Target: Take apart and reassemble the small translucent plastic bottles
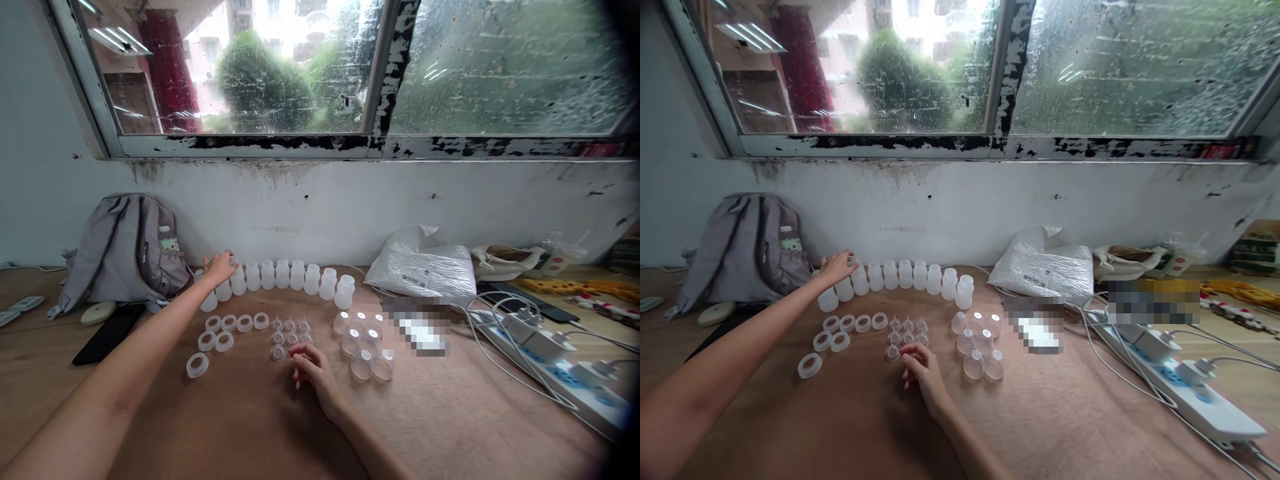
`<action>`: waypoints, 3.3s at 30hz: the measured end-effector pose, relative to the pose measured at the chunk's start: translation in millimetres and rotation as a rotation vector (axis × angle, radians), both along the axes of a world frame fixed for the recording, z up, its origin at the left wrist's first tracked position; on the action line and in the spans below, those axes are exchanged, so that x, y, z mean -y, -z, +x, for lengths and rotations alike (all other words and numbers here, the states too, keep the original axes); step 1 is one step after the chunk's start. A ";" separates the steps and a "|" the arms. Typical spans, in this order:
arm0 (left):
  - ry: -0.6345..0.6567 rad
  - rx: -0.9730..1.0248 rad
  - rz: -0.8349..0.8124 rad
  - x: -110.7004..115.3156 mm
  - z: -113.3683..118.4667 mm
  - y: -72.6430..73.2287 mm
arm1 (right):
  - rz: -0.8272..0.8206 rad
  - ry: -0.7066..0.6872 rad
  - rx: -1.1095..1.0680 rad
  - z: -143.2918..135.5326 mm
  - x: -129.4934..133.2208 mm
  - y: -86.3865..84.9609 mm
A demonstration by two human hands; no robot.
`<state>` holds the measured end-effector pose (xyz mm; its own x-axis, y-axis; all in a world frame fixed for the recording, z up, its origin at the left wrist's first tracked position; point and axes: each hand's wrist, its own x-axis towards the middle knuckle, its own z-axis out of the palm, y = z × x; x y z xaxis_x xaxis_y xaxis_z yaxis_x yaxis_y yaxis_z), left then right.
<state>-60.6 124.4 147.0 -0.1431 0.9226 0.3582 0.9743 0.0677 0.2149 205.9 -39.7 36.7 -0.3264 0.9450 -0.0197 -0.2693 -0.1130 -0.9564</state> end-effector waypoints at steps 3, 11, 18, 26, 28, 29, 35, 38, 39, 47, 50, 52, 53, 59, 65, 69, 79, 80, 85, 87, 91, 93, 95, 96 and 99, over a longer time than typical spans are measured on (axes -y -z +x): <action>0.026 -0.005 0.088 8.6 5.9 -2.6 | 0.003 -0.001 0.004 0.3 0.0 0.0; 0.332 0.048 0.182 102.9 17.8 33.6 | 0.157 0.227 0.245 3.9 0.9 -0.4; 0.399 0.004 0.111 211.3 -3.8 89.9 | 0.705 0.367 0.793 19.0 -3.5 -2.1; 0.078 -0.029 0.063 229.9 -20.0 105.4 | 0.997 0.056 1.068 -2.1 16.6 -4.7; 0.016 -0.009 0.008 226.3 -20.1 106.7 | 1.000 0.022 1.113 -6.1 17.9 -2.5; 0.006 -0.003 -0.012 224.3 -20.0 107.3 | 0.998 0.015 1.120 -6.8 17.7 -1.6; 0.083 0.092 0.124 212.3 -8.2 104.5 | 0.989 -0.041 0.989 -1.3 18.7 -7.3; 0.220 0.220 0.233 205.0 14.9 94.0 | 0.970 -0.112 0.927 -0.3 21.3 -11.7; 0.275 0.264 0.252 201.9 25.1 89.6 | 0.961 -0.116 0.903 -0.3 21.6 -12.1; 0.658 0.458 0.193 182.6 88.7 82.0 | 0.803 0.165 0.648 3.1 14.2 -8.0; 0.691 0.447 0.128 184.6 90.1 94.0 | 0.778 0.189 0.633 3.6 12.3 -8.1; 0.677 0.429 0.084 186.8 87.8 100.6 | 0.752 0.204 0.630 2.9 11.6 -7.8; 0.669 0.418 0.066 187.6 86.6 102.9 | 0.735 0.217 0.625 2.5 11.2 -7.5; 0.632 0.328 0.017 186.2 85.1 108.4 | 0.641 0.256 0.628 0.7 9.1 -7.1; 0.622 0.287 -0.002 186.1 85.7 110.7 | 0.655 0.229 0.676 -0.2 10.7 -9.3; 0.615 0.320 0.043 187.5 87.2 108.0 | 0.666 0.222 0.688 -0.5 10.0 -5.6; 0.485 1.064 -0.058 189.2 107.3 109.3 | 0.646 0.084 0.612 -5.5 19.0 -7.7; 0.484 1.166 -0.087 190.7 109.4 108.9 | 0.625 0.090 0.598 -7.9 22.2 -9.1; 0.465 1.509 -0.258 196.6 113.6 103.6 | 0.504 0.142 0.558 -17.4 32.5 -11.8; 0.452 1.544 -0.267 196.8 113.5 102.5 | 0.491 0.148 0.535 -18.1 32.5 -11.2; 0.392 1.514 -0.245 196.7 114.4 104.0 | 0.503 0.171 0.526 -16.3 29.0 -9.0; 0.389 1.467 -0.211 199.4 116.2 104.2 | 0.502 0.190 0.522 -15.2 27.3 -8.2; 0.405 1.392 -0.179 204.6 118.6 102.5 | 0.491 0.220 0.519 -14.3 26.0 -7.4; 0.419 1.334 -0.172 207.8 119.8 100.9 | 0.483 0.233 0.518 -14.0 25.2 -6.8; 0.496 1.093 -0.155 216.5 122.4 96.2 | 0.464 0.261 0.526 -13.3 22.9 -4.5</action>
